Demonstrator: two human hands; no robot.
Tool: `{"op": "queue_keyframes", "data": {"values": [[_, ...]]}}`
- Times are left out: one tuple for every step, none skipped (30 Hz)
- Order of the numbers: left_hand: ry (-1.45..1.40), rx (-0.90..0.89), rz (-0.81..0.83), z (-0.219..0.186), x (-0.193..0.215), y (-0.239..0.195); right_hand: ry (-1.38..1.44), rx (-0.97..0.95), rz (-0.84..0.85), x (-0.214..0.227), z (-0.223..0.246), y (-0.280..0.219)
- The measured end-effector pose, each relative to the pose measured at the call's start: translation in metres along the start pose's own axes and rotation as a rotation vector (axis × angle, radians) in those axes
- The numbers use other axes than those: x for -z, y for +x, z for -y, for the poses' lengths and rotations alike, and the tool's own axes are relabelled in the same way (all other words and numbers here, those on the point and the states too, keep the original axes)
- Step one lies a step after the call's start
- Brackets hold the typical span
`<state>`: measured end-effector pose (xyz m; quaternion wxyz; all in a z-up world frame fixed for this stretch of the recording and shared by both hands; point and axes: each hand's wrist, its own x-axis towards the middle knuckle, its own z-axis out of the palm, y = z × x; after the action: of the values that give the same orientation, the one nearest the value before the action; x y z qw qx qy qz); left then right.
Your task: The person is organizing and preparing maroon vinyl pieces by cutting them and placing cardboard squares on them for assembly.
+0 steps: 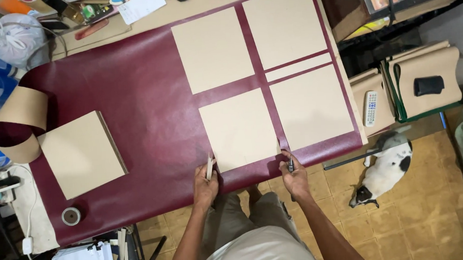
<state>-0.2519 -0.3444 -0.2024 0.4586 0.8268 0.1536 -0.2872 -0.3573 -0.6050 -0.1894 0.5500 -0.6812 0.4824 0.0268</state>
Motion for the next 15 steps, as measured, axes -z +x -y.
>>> {"op": "queue_keyframes", "data": {"values": [[0.022,0.005,0.014,0.002,0.0,0.001,0.001,0.0,0.002,0.002,0.01,-0.004],[0.02,0.003,0.011,-0.025,0.01,-0.014,0.002,0.004,0.004,0.002,0.008,-0.004],[0.092,0.127,0.094,-0.051,0.021,-0.029,-0.003,0.007,-0.019,0.002,0.005,-0.005],[0.163,0.251,0.175,-0.078,0.032,-0.044,-0.008,0.012,-0.042,0.001,0.003,-0.005],[0.16,0.249,0.171,-0.081,0.032,-0.047,-0.007,0.017,-0.04,0.0,0.002,-0.005],[-0.054,0.244,0.269,-0.083,0.033,-0.05,-0.01,0.006,-0.024,0.0,0.002,-0.006],[-0.268,0.235,0.365,-0.086,0.034,-0.054,-0.014,-0.005,-0.008,-0.001,0.002,-0.007],[-0.271,0.231,0.361,-0.092,0.034,-0.059,-0.013,0.001,-0.006,-0.002,0.015,-0.016],[-0.343,0.225,0.418,-0.097,0.033,-0.064,-0.021,-0.023,0.073,-0.002,0.028,-0.026],[-0.415,0.223,0.471,-0.101,0.033,-0.071,-0.032,-0.049,0.156,-0.003,0.04,-0.036],[-0.418,0.223,0.464,-0.112,0.035,-0.071,-0.033,-0.045,0.163,-0.006,0.058,-0.037],[-0.437,0.219,0.501,-0.12,0.037,-0.075,-0.016,-0.012,0.21,-0.009,0.073,-0.042],[-0.457,0.215,0.538,-0.127,0.039,-0.078,0.002,0.022,0.257,-0.012,0.087,-0.048],[-0.462,0.218,0.532,-0.123,0.036,-0.076,-0.002,0.022,0.264,-0.015,0.093,-0.047],[-0.495,0.222,0.521,-0.119,0.032,-0.074,-0.014,0.042,0.285,-0.017,0.099,-0.046]]}}
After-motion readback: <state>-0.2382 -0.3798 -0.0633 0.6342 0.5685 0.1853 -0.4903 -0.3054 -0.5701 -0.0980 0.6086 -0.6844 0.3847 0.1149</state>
